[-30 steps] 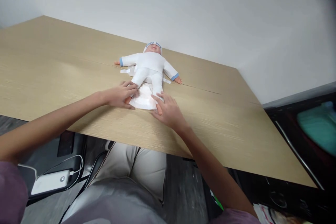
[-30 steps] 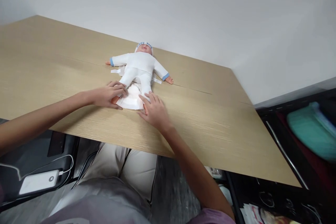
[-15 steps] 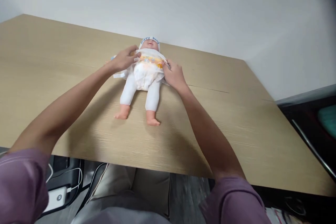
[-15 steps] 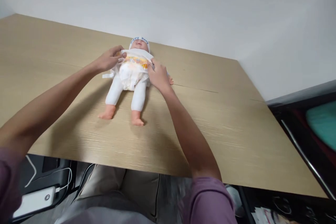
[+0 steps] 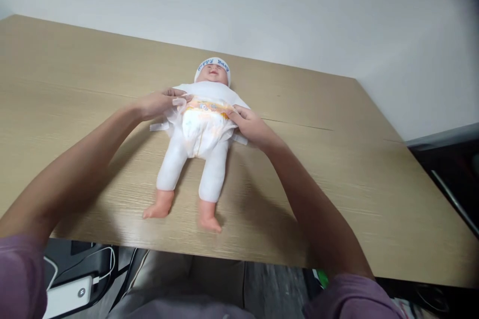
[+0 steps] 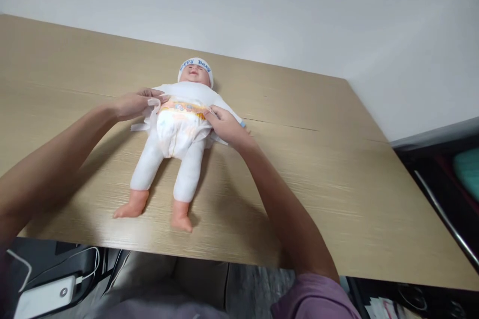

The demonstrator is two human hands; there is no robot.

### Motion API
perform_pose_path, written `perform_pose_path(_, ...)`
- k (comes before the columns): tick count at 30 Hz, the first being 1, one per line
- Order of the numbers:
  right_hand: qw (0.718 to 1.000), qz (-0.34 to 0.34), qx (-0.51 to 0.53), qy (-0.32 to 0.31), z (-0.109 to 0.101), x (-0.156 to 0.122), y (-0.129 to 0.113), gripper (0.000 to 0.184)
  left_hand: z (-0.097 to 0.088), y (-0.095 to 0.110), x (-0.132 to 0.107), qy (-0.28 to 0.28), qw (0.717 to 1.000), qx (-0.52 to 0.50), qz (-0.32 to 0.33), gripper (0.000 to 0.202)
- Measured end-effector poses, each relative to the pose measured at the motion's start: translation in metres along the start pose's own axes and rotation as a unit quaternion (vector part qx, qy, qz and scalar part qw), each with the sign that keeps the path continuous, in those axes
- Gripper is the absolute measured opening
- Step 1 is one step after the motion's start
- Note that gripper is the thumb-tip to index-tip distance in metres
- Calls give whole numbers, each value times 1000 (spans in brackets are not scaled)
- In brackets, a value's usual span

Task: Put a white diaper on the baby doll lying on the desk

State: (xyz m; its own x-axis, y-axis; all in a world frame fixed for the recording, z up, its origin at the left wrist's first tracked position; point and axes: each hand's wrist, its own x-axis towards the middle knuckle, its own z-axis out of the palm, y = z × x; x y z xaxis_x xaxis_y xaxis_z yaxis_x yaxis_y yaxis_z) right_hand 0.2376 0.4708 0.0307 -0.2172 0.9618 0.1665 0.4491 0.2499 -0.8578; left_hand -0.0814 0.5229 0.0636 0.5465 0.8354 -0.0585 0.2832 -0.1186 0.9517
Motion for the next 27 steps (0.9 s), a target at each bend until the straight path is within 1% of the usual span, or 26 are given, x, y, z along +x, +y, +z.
perform_pose_path(2,1000,13,-9,-24,-7,-13,-8,56,-7,12,-10,14,998,56,-40,47)
perform_pose_path(3,1000,12,-23,-11,-10,-17,-10,53,-11,18,-13,36,995,82,-55,43)
perform_pose_path(5,997,1,-60,55,-13,-27,-12,47,-18,32,-18,86,989,108,-61,39)
perform_pose_path(7,988,-7,-97,117,-13,-41,-9,43,-19,45,-23,132,982,127,-40,41)
perform_pose_path(8,984,-10,-114,138,-11,-50,-6,41,-15,51,-26,151,978,144,-20,39)
perform_pose_path(10,975,-14,-152,162,-6,-69,1,37,-1,60,-32,183,963,195,41,35)
perform_pose_path(12,965,-14,-195,175,1,-86,11,33,22,67,-35,189,941,253,123,34)
perform_pose_path(14,954,-5,-237,183,7,-94,21,30,49,69,-33,158,918,306,197,36)
perform_pose_path(16,946,10,-268,183,10,-96,30,27,75,67,-27,112,898,356,234,39)
perform_pose_path(18,943,30,-283,174,11,-93,37,26,95,61,-21,80,885,396,232,45)
perform_pose_path(20,943,52,-284,167,11,-90,41,28,107,52,-17,74,877,424,214,52)
perform_pose_path(22,944,76,-277,163,10,-89,43,33,113,44,-16,80,872,438,205,59)
perform_pose_path(24,948,101,-261,150,9,-91,43,37,115,37,-17,92,867,444,204,64)
perform_pose_path(27,966,116,-201,117,4,-94,40,46,116,32,-18,103,863,453,200,68)
